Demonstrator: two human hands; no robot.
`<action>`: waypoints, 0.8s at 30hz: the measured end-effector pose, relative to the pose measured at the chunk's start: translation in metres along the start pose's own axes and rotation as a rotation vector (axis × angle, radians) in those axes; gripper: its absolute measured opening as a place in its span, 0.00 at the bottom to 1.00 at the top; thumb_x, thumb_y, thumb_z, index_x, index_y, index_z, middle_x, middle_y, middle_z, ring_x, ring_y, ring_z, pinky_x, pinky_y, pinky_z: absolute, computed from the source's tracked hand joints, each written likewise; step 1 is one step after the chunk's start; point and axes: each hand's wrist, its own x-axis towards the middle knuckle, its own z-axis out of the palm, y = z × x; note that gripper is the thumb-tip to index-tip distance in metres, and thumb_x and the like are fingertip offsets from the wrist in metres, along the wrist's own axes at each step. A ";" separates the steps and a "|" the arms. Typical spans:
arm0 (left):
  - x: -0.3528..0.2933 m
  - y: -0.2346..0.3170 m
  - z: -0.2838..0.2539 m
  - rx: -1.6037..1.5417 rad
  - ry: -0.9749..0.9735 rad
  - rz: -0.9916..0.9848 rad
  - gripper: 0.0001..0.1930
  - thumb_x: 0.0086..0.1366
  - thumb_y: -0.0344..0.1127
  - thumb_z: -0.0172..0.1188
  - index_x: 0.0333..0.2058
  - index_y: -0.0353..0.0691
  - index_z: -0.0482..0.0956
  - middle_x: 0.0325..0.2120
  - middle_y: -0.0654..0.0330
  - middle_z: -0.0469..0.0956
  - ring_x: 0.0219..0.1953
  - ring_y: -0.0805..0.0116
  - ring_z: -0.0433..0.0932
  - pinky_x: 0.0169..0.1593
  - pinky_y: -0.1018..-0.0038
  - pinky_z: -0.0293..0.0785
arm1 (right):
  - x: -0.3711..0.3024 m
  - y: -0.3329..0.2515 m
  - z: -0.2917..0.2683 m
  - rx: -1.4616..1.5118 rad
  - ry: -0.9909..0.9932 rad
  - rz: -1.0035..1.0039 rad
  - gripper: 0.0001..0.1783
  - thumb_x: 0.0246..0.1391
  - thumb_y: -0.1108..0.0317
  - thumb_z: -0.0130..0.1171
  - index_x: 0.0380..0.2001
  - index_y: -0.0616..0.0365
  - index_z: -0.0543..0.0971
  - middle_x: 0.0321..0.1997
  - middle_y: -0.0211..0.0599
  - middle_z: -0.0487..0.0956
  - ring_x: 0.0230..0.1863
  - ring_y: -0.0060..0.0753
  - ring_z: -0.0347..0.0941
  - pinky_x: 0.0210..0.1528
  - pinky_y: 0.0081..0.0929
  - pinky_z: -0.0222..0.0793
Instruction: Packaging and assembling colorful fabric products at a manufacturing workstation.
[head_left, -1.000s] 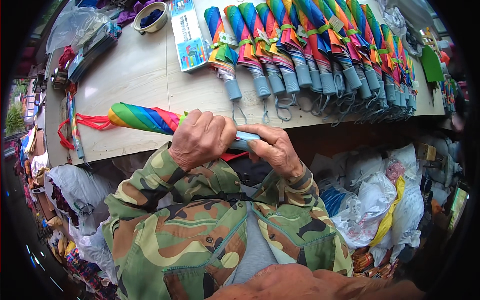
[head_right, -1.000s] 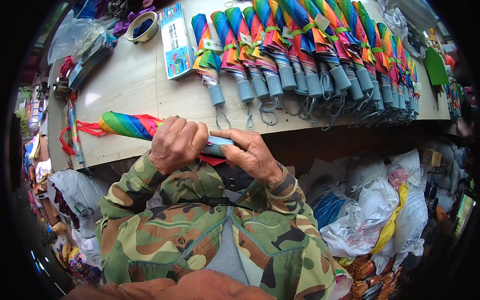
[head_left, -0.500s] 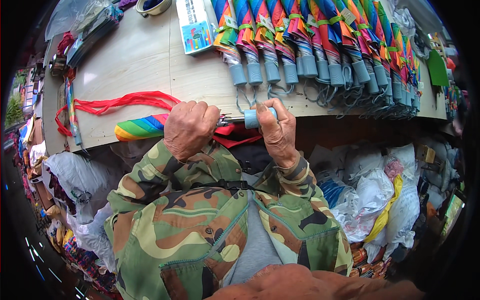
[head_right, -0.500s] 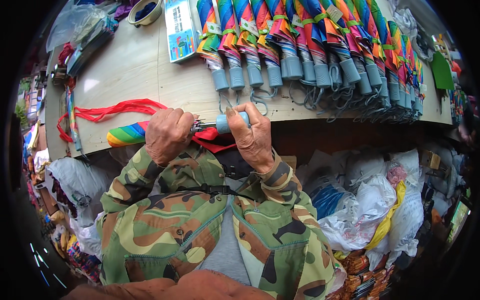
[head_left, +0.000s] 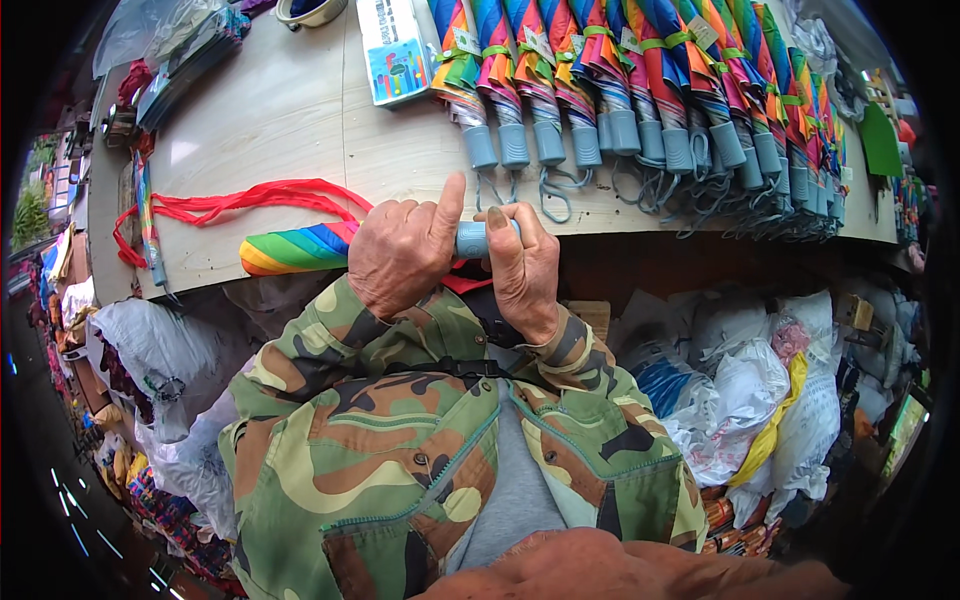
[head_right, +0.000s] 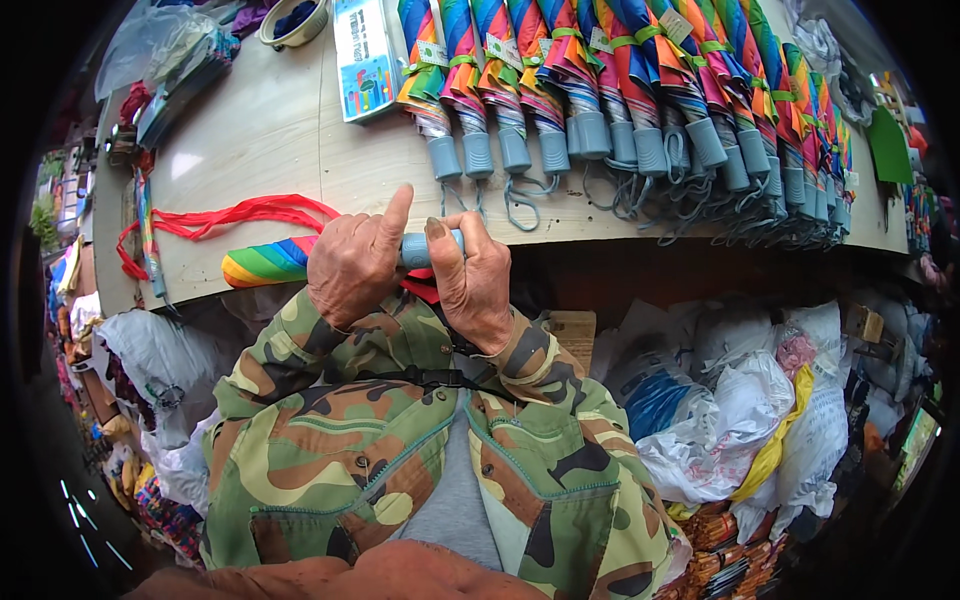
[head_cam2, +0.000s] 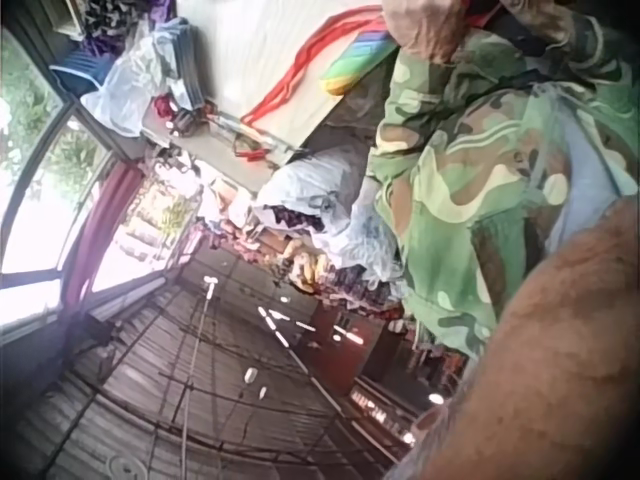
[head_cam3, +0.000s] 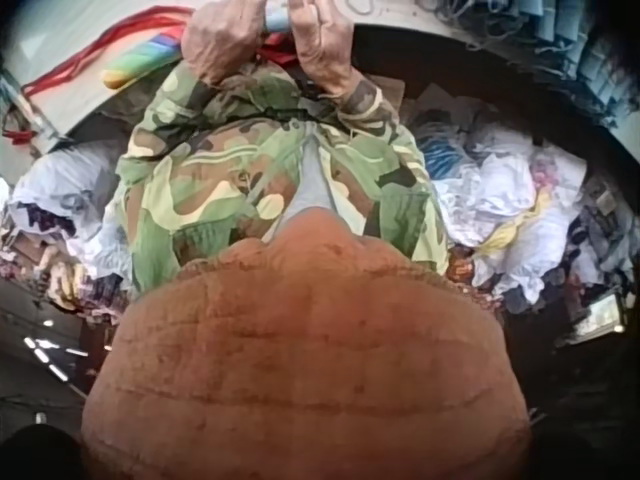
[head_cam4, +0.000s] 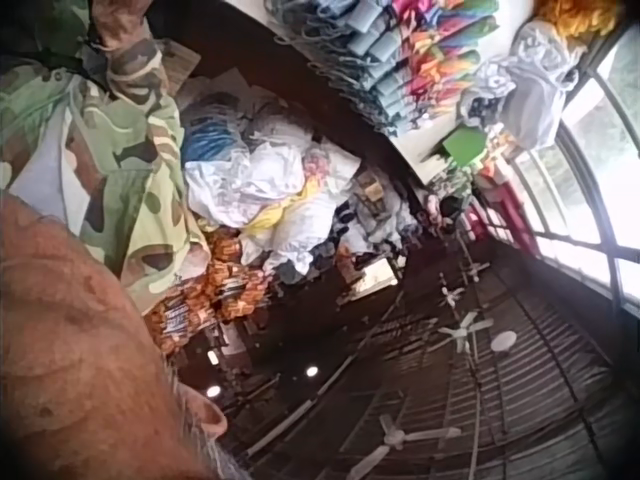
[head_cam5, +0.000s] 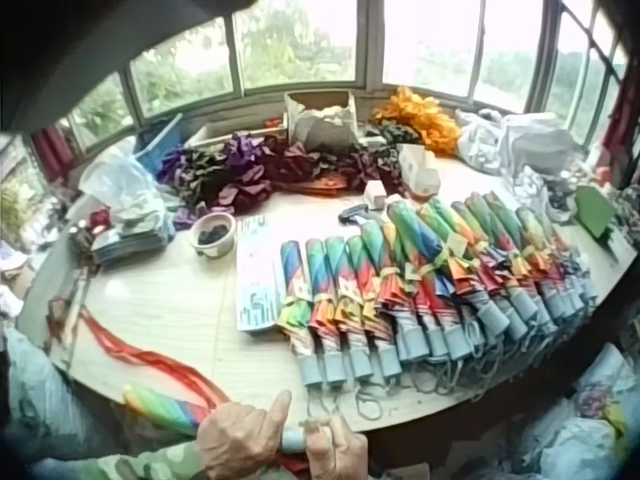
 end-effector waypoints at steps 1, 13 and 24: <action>-0.001 0.000 -0.002 -0.016 -0.018 -0.031 0.22 0.58 0.34 0.68 0.51 0.31 0.83 0.21 0.62 0.72 0.24 0.65 0.76 0.30 0.65 0.71 | 0.001 0.001 0.002 0.018 0.005 -0.027 0.31 0.76 0.40 0.54 0.41 0.63 0.78 0.27 0.28 0.76 0.29 0.16 0.68 0.30 0.21 0.66; 0.002 0.033 0.000 -0.067 0.058 0.641 0.15 0.52 0.40 0.63 0.36 0.39 0.77 0.22 0.67 0.71 0.24 0.70 0.75 0.29 0.70 0.67 | 0.058 0.016 -0.035 0.284 -0.532 0.335 0.50 0.72 0.22 0.40 0.49 0.67 0.82 0.37 0.37 0.86 0.38 0.25 0.81 0.47 0.27 0.79; 0.011 0.069 0.021 0.065 0.002 0.854 0.15 0.66 0.43 0.58 0.45 0.39 0.80 0.52 0.52 0.79 0.62 0.52 0.74 0.71 0.48 0.71 | 0.106 -0.018 -0.023 0.563 -0.499 0.352 0.33 0.66 0.56 0.69 0.63 0.68 0.71 0.34 0.38 0.80 0.25 0.28 0.80 0.28 0.28 0.78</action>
